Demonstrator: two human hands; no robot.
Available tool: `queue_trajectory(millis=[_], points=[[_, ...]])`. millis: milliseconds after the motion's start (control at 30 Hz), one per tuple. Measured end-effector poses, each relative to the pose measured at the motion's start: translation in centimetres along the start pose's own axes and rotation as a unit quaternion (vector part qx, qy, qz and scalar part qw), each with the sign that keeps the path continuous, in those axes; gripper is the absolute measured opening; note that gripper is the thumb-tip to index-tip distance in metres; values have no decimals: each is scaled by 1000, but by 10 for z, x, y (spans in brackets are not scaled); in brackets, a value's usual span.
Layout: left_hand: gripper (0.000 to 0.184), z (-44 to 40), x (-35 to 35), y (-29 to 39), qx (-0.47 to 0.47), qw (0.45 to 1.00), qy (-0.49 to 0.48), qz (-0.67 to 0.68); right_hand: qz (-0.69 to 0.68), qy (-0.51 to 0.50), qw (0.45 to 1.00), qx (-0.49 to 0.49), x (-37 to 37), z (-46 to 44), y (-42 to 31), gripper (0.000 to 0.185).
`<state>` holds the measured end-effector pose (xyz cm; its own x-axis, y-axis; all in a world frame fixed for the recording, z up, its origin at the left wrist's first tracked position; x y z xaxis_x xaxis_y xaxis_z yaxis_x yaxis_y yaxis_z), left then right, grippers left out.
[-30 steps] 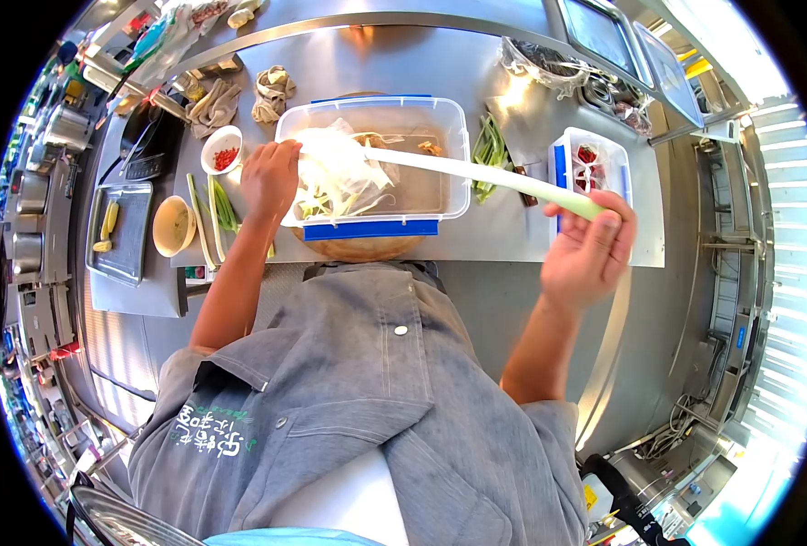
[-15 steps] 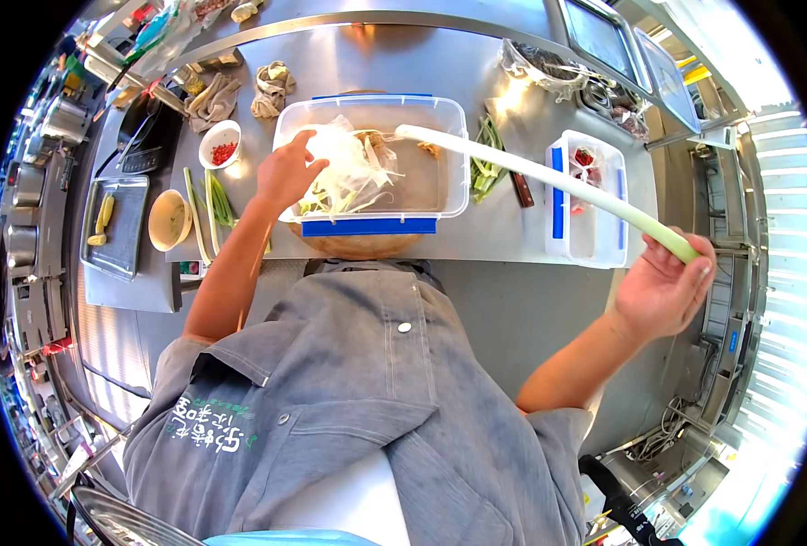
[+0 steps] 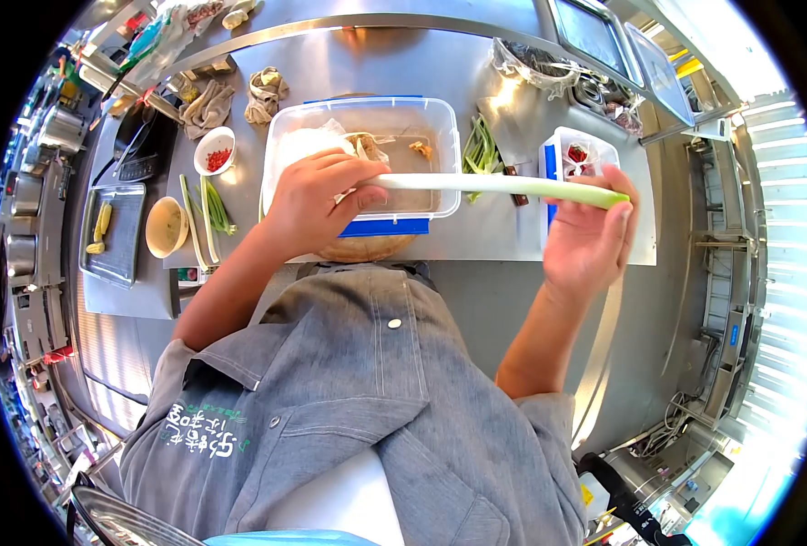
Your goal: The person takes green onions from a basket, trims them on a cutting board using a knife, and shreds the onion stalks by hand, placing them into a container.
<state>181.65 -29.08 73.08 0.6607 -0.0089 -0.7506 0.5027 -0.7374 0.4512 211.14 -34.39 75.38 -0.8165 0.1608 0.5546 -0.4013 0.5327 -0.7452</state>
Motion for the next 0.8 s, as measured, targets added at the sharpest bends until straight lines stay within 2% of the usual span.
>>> queue_trajectory(millis=[33, 100, 133, 200, 300, 433, 533, 600, 733, 800], points=[[30, 2, -2, 2, 21, 999, 23, -37, -1, 3, 1000, 2, 0, 8, 13, 38], [30, -1, -4, 11, 38, 996, 49, -56, 25, -56, 992, 108, 1, 23, 50, 38], [30, -1, -6, 15, 53, 993, 76, -73, 23, -57, 992, 109, 4, 25, 53, 38], [29, 2, -6, 12, 47, 995, 56, -73, -44, 7, 985, 166, 5, 29, 62, 36], [26, 6, -4, 8, 39, 997, 21, -63, 3, 17, 983, 184, 9, 30, 63, 33], [17, 12, 0, 1, 9, 999, -29, -16, -32, -27, 983, 181, 8, 27, 66, 25], [12, 14, -2, -3, -26, 999, -18, 21, -45, -60, 984, 162, 16, 24, 62, 18], [11, 16, -2, -7, -43, 998, -13, 39, 6, -136, 984, 116, 21, 22, 58, 15], [12, 19, 0, -14, -108, 991, -8, 77, 14, -183, 979, 85, 19, 18, 62, 14], [13, 19, 3, -18, -142, 986, 8, 87, 39, -247, 967, 40, 22, 19, 63, 18]])
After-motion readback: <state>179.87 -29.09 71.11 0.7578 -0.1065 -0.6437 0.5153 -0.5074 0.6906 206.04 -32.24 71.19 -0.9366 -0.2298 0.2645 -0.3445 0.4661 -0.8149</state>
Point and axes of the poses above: each hand's wrist, its own z-axis away from the middle knuckle, its own x-axis out of the palm, y = z × x, the point moved 5 cm from there along -z, towards the middle knuckle, and after that the axes turned 4 degrees about -z, right-handed, at the moved point
